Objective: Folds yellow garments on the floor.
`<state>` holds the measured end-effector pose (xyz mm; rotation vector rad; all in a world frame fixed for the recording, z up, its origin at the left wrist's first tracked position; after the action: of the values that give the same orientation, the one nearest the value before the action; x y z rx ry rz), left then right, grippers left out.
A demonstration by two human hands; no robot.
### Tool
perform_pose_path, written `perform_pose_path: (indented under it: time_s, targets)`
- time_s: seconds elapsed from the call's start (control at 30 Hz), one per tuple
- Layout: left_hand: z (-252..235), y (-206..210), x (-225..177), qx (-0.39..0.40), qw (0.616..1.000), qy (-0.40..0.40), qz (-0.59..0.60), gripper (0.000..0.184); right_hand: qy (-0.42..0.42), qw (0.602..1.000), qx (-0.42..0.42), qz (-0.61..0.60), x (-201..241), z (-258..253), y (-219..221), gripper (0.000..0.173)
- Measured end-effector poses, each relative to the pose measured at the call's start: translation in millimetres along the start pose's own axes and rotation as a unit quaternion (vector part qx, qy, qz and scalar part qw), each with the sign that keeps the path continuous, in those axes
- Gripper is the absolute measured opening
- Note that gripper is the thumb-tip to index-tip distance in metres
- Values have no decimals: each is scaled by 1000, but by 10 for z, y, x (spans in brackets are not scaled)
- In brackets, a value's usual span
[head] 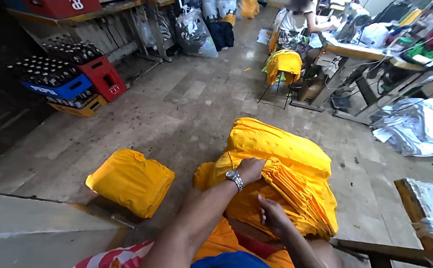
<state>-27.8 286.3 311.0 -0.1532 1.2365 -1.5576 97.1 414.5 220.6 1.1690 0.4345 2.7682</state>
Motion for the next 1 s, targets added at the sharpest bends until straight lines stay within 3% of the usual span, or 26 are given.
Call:
perform_pose_path:
  time_s: [0.1,0.17,0.2,0.27,0.3,0.33,0.37,0.4,0.43,0.47,0.53,0.6,0.63,0.7,0.77,0.8,0.9,1.0]
  targets:
    - [7,253,254,47,996,70,31,34,-40,987,79,-131,311,-4,171,31]
    - [2,478,414,63,992,81,74,51,-40,984,80,-154,493,4,144,32]
    - [-10,570,445,51,994,60,75,58,-43,989,73,-122,533,10,140,29]
    - [-39,658,445,8,996,1,87,47,-83,993,41,70,596,74,160,23]
    - [-77,650,447,-6,995,-22,93,40,-128,964,11,232,642,130,160,22]
    - [-115,600,446,-12,995,-35,96,37,-184,894,-43,407,707,179,164,24]
    - [-132,538,428,-16,994,-39,97,34,-242,795,-101,548,754,206,189,27]
    - [-121,499,393,-19,994,-39,96,32,-284,707,-132,634,770,181,216,37]
    - [-82,480,348,-21,995,-39,93,31,-290,656,-134,684,759,78,218,55]
    - [-8,473,287,-27,995,-36,88,27,-262,631,-129,718,747,-87,179,68]
    - [179,580,159,-93,994,-14,63,28,-185,654,-108,725,834,-379,74,53]
    - [351,886,-1,-232,970,24,67,26,-152,692,-87,701,997,-443,56,37]
    - [393,1035,-77,-237,964,38,112,26,-153,702,-83,691,1047,-414,88,35]
    - [275,1228,-94,-79,942,40,323,32,-181,702,-87,684,1093,-279,180,34]
    - [-21,1337,55,-5,869,17,495,36,-225,693,-93,679,1074,-119,231,32]
    - [-148,1348,139,13,850,-5,527,38,-250,686,-98,676,1032,-72,204,30]
    - [-296,1279,256,64,844,-59,530,36,-296,693,-103,649,863,-99,42,27]
    - [-273,1345,307,34,818,-84,568,35,-293,713,-84,631,724,-243,-92,28]
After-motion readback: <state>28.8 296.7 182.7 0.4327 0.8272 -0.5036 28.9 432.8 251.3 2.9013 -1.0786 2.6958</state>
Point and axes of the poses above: each hand's wrist, its own z-axis away from the middle knuckle, its own y-axis out of the palm, x = y × z, the point moved 2 cm from there along -z, towards the middle knuckle, and after that the axes turned 13 degrees about x, right-handed, at the moved point
